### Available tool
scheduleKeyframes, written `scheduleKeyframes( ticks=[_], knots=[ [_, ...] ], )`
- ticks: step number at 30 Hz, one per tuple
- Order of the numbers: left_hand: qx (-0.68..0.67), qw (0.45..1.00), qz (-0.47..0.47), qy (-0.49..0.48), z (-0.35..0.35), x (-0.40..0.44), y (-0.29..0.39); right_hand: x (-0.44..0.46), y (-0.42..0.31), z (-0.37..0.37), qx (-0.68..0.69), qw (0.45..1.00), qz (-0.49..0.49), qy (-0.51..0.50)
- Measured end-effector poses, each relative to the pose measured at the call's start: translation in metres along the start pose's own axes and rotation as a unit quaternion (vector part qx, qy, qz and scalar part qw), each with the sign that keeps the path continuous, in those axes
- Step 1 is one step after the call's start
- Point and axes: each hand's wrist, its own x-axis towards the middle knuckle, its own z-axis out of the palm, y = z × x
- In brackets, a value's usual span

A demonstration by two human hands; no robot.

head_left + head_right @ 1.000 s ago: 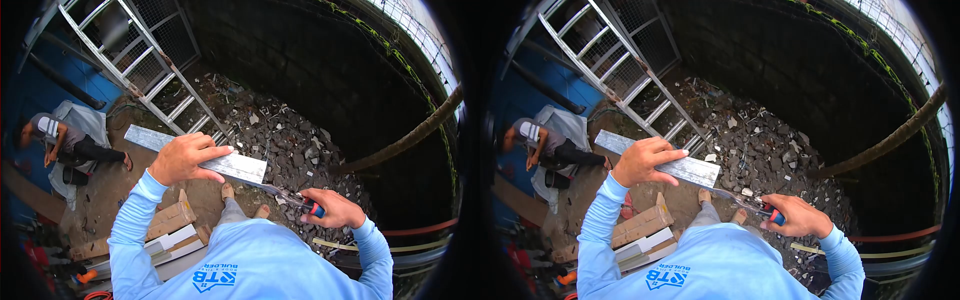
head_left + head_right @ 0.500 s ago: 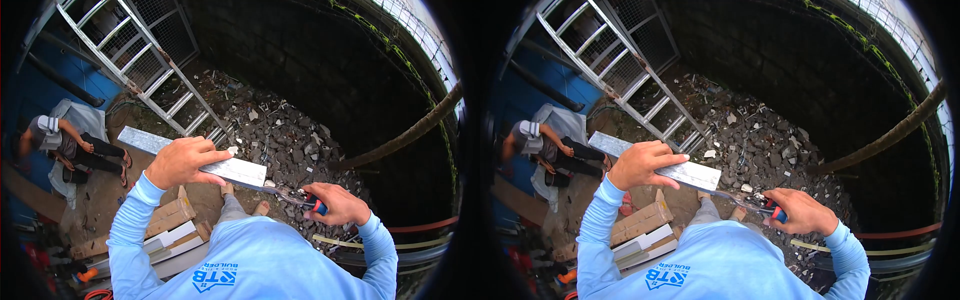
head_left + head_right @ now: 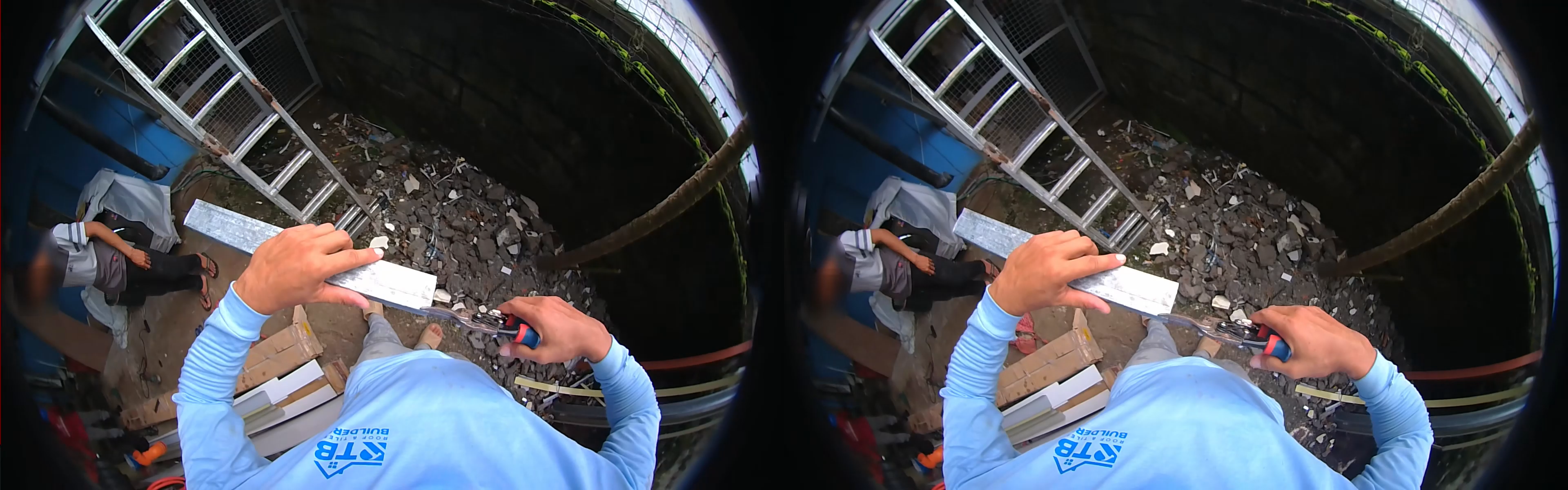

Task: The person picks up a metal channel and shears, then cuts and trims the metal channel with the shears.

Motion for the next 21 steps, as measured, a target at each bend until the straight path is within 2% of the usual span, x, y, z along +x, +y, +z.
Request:
scheduleKeyframes(
  ticks=[8,21],
  knots=[
    [0.005,0.998,0.052,0.021,-0.0041,0.0062,0.0016,-0.0027,0.0039,0.0002,0.014,0.999,-0.011,-0.031],
    [-0.005,0.998,0.064,-0.002,0.0026,0.0053,-0.0003,-0.0009,0.0008,-0.0028,-0.011,0.999,-0.016,-0.042]
  ],
)
